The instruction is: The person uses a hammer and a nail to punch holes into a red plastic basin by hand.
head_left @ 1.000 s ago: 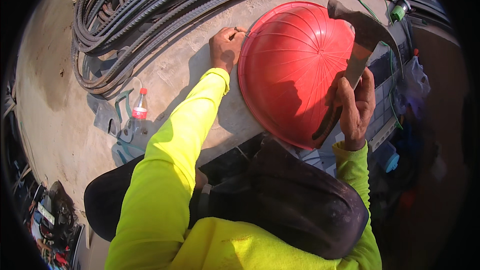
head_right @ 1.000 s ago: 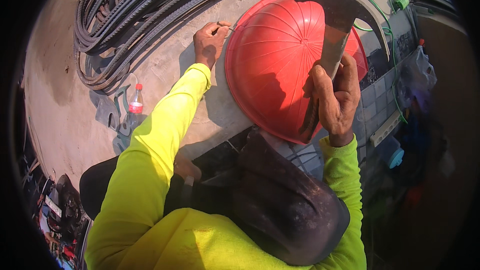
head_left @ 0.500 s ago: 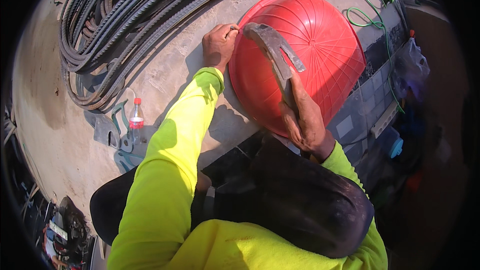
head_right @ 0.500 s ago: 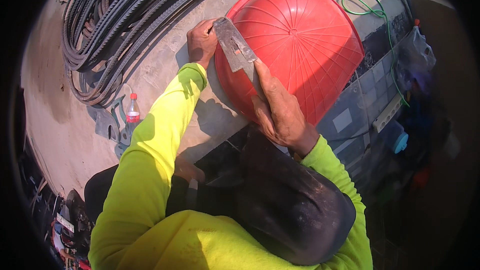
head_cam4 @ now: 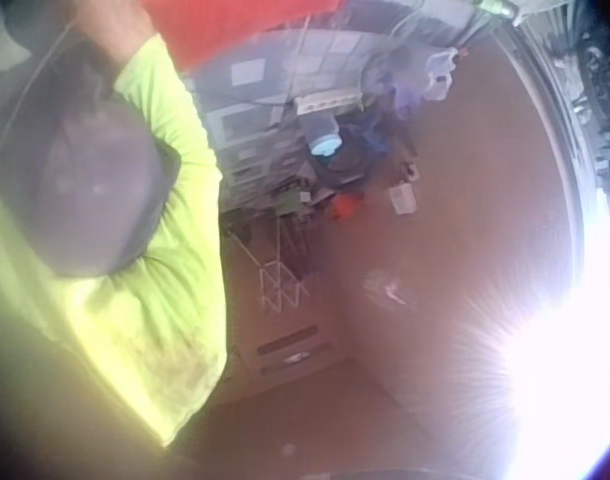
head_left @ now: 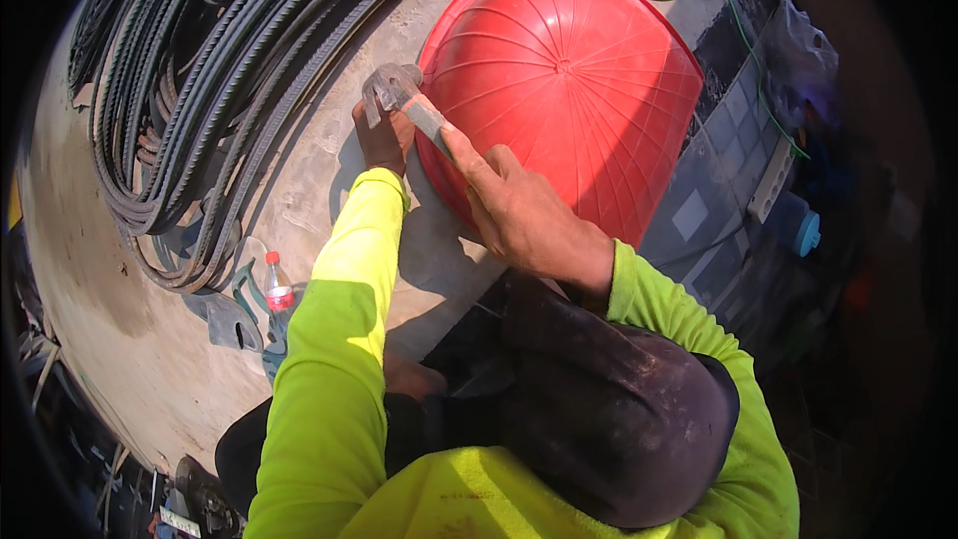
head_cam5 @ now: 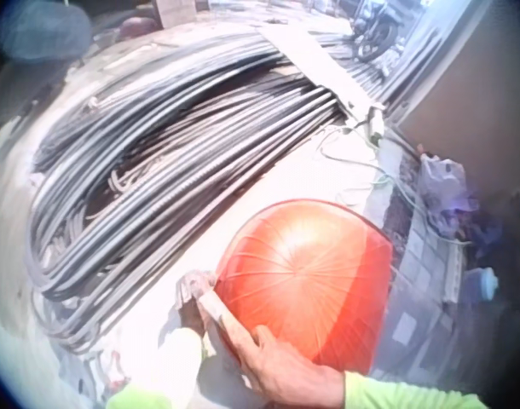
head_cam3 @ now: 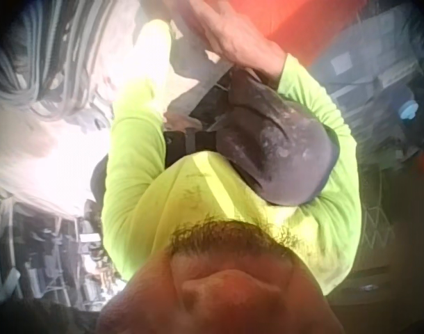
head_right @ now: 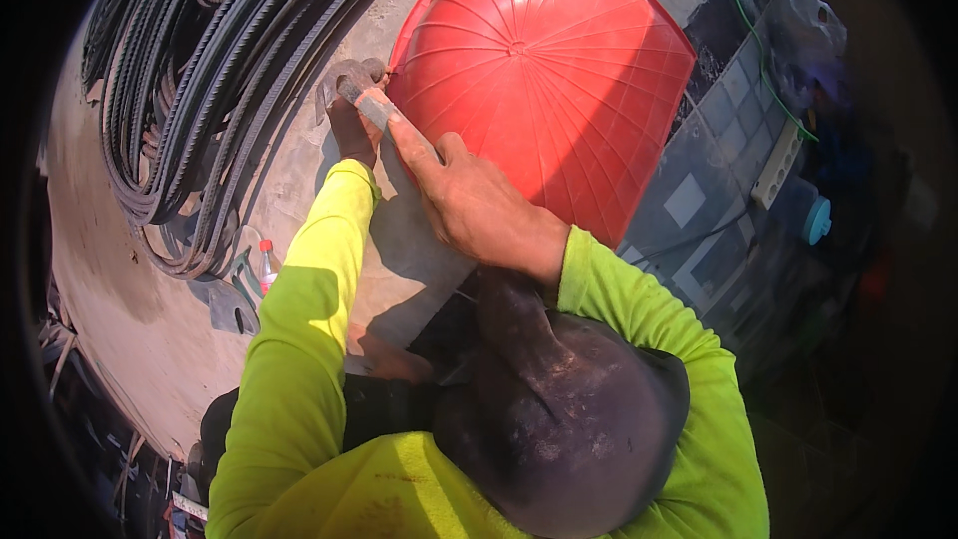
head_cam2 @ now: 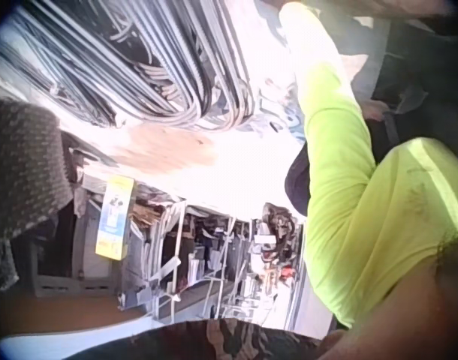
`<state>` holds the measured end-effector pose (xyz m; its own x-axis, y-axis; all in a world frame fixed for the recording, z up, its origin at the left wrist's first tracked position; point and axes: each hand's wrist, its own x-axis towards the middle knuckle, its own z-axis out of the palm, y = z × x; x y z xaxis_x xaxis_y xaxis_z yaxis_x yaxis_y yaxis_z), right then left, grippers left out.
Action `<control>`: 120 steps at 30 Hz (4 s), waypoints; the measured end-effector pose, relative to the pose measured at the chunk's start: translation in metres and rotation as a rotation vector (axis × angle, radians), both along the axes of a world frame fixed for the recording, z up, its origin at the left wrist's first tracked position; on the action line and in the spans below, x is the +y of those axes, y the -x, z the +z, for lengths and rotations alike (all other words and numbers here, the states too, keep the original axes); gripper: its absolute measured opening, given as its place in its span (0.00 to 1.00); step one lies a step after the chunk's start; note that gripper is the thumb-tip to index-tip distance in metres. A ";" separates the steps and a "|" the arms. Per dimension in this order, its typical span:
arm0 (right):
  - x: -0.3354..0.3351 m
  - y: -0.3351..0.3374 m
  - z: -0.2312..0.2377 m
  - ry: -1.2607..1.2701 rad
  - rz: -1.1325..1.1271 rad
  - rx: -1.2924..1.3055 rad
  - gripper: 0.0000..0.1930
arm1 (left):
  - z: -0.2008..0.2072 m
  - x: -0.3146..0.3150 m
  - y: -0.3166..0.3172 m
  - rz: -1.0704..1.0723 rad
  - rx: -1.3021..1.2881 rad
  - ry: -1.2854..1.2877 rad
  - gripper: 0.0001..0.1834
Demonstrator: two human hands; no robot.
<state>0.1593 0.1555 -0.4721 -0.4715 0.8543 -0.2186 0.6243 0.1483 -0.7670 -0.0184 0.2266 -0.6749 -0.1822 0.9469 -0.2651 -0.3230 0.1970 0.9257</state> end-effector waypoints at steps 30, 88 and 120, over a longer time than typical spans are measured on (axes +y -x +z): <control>0.006 0.016 0.012 -0.067 -0.047 -0.002 0.35 | 0.021 0.012 0.000 -0.234 0.796 -0.278 0.02; 0.037 -0.048 -0.009 -0.318 -0.263 0.143 0.36 | 0.035 0.035 0.013 -0.330 0.989 -0.469 0.06; 0.033 -0.043 0.008 -0.138 -0.296 0.169 0.31 | 0.039 0.046 -0.002 -0.189 0.773 -0.266 0.05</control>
